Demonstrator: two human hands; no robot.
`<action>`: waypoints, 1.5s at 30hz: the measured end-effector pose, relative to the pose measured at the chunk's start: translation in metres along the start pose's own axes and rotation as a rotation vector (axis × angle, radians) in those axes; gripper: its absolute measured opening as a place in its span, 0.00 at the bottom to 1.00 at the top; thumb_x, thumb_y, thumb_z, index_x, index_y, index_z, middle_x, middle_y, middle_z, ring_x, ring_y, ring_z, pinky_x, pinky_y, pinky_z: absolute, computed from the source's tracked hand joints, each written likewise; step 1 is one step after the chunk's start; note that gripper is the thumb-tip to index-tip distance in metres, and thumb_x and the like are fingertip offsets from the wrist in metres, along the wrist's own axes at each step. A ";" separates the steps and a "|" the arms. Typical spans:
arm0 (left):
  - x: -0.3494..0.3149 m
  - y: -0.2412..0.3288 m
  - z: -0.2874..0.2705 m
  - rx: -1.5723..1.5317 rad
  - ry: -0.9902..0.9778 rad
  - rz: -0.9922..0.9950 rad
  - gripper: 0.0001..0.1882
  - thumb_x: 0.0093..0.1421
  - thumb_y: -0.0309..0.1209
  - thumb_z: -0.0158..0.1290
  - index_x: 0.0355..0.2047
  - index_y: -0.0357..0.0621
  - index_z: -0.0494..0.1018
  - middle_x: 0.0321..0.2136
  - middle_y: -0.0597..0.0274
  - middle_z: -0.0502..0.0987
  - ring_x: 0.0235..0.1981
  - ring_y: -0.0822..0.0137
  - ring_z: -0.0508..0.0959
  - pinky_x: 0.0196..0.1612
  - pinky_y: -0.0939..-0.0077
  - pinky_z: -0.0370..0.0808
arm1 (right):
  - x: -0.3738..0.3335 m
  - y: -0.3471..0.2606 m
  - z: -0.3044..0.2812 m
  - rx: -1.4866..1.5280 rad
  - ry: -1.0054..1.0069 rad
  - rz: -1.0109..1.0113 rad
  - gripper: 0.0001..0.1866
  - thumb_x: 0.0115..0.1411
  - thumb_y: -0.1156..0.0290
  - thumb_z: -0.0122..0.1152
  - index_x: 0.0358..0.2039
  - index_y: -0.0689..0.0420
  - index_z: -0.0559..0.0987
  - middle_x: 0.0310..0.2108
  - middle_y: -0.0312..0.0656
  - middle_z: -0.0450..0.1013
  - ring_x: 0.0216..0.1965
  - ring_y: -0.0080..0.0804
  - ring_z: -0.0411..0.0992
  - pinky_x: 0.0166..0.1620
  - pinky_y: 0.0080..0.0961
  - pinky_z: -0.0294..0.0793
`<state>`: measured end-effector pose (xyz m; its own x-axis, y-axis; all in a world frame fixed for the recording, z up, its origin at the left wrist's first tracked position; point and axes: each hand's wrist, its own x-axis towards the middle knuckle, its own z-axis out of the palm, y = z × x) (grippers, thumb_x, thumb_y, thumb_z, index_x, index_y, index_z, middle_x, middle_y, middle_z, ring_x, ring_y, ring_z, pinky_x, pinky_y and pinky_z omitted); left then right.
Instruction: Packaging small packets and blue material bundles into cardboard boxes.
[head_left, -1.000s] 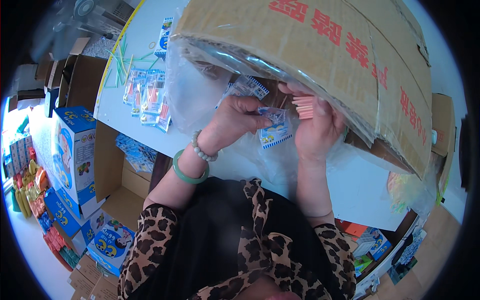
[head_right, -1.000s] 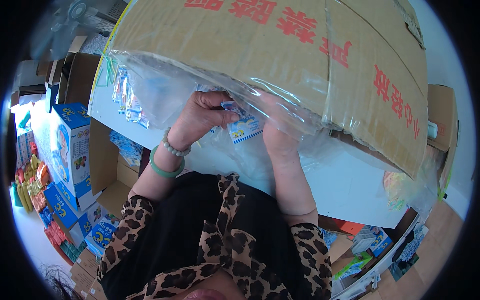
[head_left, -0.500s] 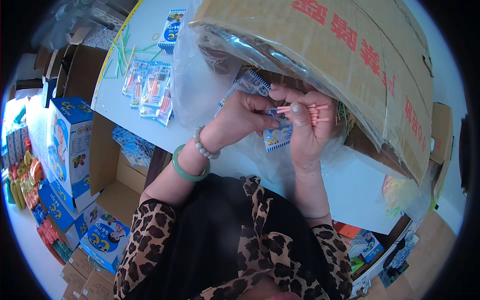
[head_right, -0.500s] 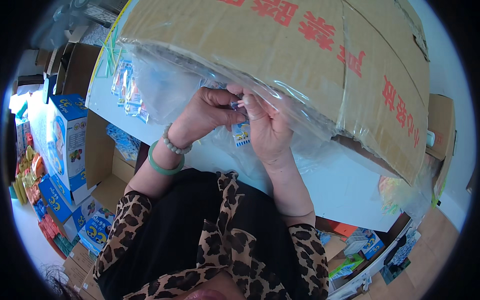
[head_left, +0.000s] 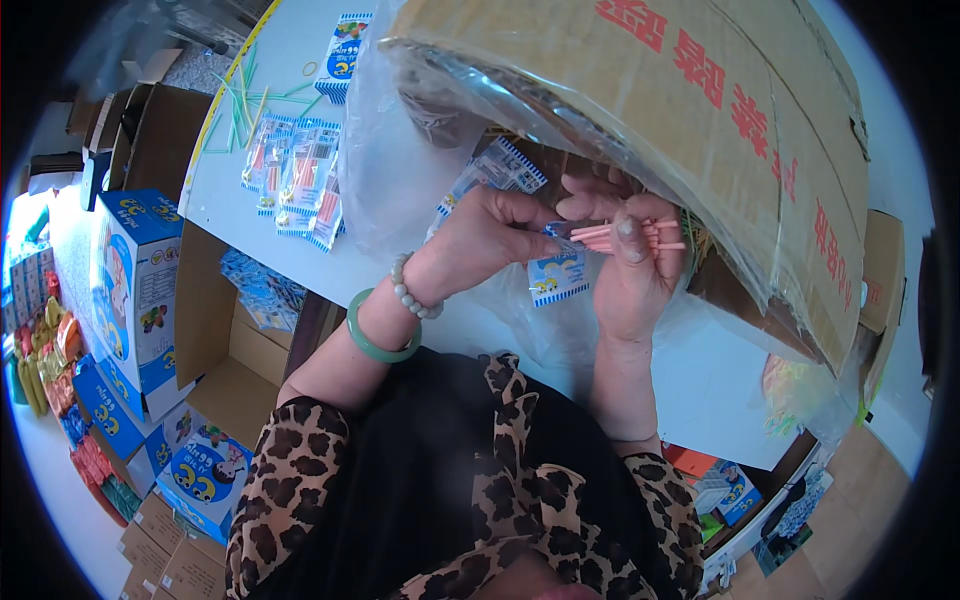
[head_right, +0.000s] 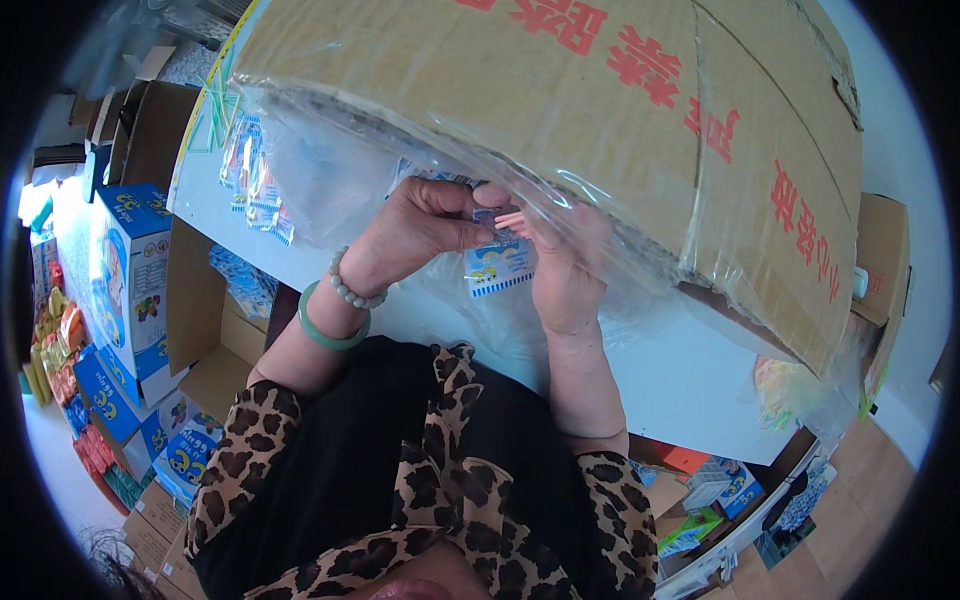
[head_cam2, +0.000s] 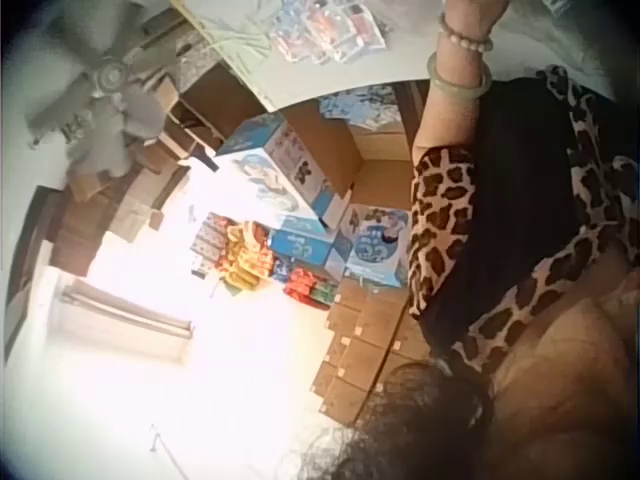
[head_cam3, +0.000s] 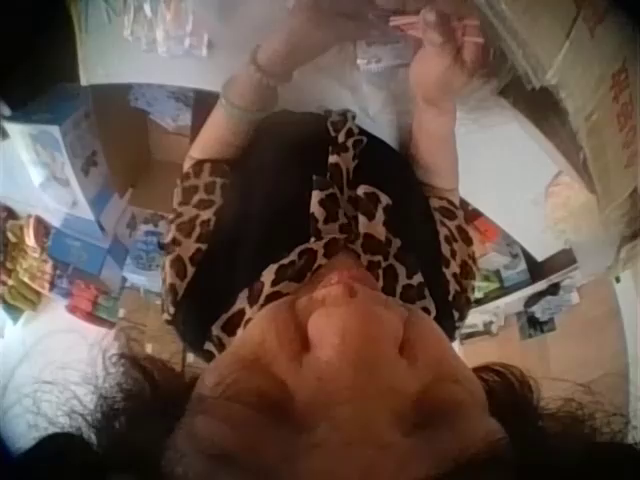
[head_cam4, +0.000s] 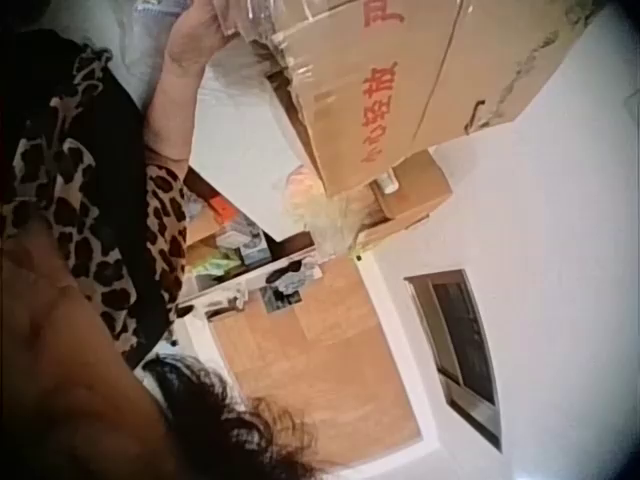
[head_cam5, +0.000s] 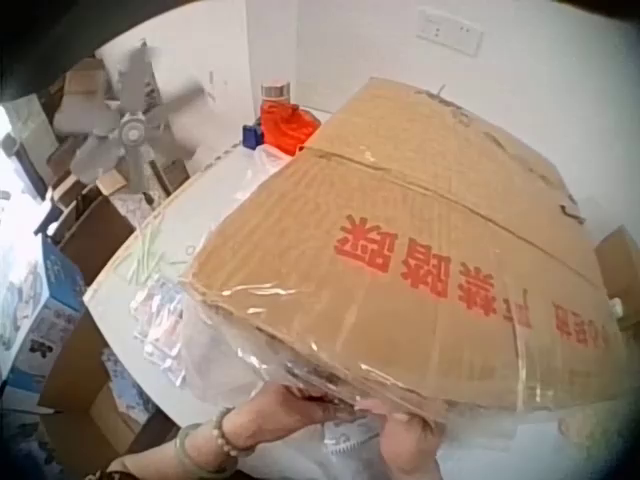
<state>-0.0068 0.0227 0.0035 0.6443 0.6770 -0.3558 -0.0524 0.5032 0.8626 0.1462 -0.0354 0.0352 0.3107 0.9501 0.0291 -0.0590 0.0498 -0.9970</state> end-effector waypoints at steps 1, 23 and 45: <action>0.000 0.002 0.000 0.029 0.001 -0.004 0.13 0.50 0.17 0.57 0.38 0.35 0.77 0.33 0.63 0.79 0.34 0.78 0.75 0.40 0.83 0.73 | 0.001 0.000 -0.001 0.000 0.000 0.001 0.11 0.58 0.66 0.53 0.35 0.58 0.66 0.32 0.58 0.74 0.39 0.46 0.74 0.51 0.42 0.68; -0.001 -0.002 -0.001 0.001 -0.055 0.034 0.13 0.51 0.17 0.56 0.39 0.36 0.76 0.35 0.63 0.79 0.38 0.76 0.75 0.45 0.80 0.72 | 0.007 0.004 0.010 0.054 -0.166 0.032 0.08 0.62 0.68 0.49 0.36 0.59 0.67 0.40 0.56 0.73 0.52 0.42 0.67 0.58 0.37 0.59; -0.012 -0.011 0.013 -0.135 0.033 0.239 0.11 0.61 0.27 0.49 0.41 0.34 0.74 0.34 0.66 0.76 0.36 0.78 0.73 0.40 0.83 0.71 | -0.007 -0.013 -0.035 -0.247 -0.436 0.208 0.29 0.48 0.71 0.62 0.53 0.61 0.67 0.47 0.42 0.68 0.51 0.26 0.63 0.54 0.25 0.61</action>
<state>-0.0041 0.0017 0.0029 0.5768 0.8008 -0.1615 -0.3027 0.3932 0.8682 0.1774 -0.0537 0.0455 -0.1090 0.9746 -0.1956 0.1635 -0.1765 -0.9706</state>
